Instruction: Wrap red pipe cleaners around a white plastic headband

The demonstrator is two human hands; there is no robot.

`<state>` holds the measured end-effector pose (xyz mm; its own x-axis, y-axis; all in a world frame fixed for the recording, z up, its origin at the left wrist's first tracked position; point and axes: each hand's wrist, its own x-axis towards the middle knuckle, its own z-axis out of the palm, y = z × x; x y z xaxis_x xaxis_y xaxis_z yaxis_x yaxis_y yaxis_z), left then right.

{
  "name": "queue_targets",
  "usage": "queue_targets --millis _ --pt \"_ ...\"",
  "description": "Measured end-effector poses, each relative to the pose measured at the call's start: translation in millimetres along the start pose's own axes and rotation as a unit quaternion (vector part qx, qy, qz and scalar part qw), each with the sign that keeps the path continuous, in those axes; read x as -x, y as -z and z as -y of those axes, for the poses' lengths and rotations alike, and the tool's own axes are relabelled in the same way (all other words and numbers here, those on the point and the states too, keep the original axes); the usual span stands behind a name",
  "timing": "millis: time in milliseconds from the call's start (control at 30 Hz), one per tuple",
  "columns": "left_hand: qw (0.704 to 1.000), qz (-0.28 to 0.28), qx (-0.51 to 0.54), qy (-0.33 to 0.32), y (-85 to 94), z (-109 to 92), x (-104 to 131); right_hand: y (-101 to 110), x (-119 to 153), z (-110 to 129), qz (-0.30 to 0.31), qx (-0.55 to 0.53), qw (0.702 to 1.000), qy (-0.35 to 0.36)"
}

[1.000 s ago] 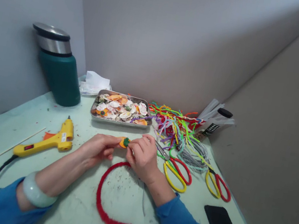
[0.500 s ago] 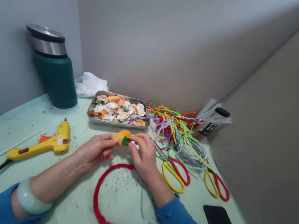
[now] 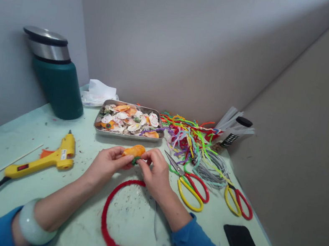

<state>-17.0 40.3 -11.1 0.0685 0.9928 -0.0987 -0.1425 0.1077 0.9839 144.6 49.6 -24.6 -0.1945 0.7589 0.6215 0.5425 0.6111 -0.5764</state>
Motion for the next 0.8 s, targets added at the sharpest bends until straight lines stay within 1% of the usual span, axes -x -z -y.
queue_targets --millis 167,300,467,533,667,733,800 --pt "0.999 -0.027 -0.026 -0.027 -5.6 -5.0 3.0 1.5 -0.3 2.8 0.01 0.012 1.0 0.007" --pt "0.997 -0.054 -0.044 -0.046 -8.1 -7.5 5.7 0.8 0.3 6.7 0.001 0.046 0.999 0.018" --pt "0.994 -0.062 -0.06 -0.067 -8.3 -7.8 7.0 -1.6 1.3 9.4 -0.012 0.049 0.999 0.007" --pt "0.996 -0.053 -0.043 -0.054 -7.8 -6.9 6.1 -2.1 1.3 7.8 -0.011 0.025 1.0 -0.002" --pt "0.999 -0.02 0.037 0.008 -5.5 -3.3 3.2 -1.3 0.5 0.8 -0.007 -0.03 1.0 0.002" --pt "0.997 0.007 0.067 0.033 -4.0 -2.0 2.2 0.1 0.1 -2.1 -0.004 -0.034 0.999 0.015" --pt "0.995 0.028 0.082 0.043 -3.0 -1.9 2.2 2.4 -0.3 -2.8 -0.001 -0.014 0.999 0.031"
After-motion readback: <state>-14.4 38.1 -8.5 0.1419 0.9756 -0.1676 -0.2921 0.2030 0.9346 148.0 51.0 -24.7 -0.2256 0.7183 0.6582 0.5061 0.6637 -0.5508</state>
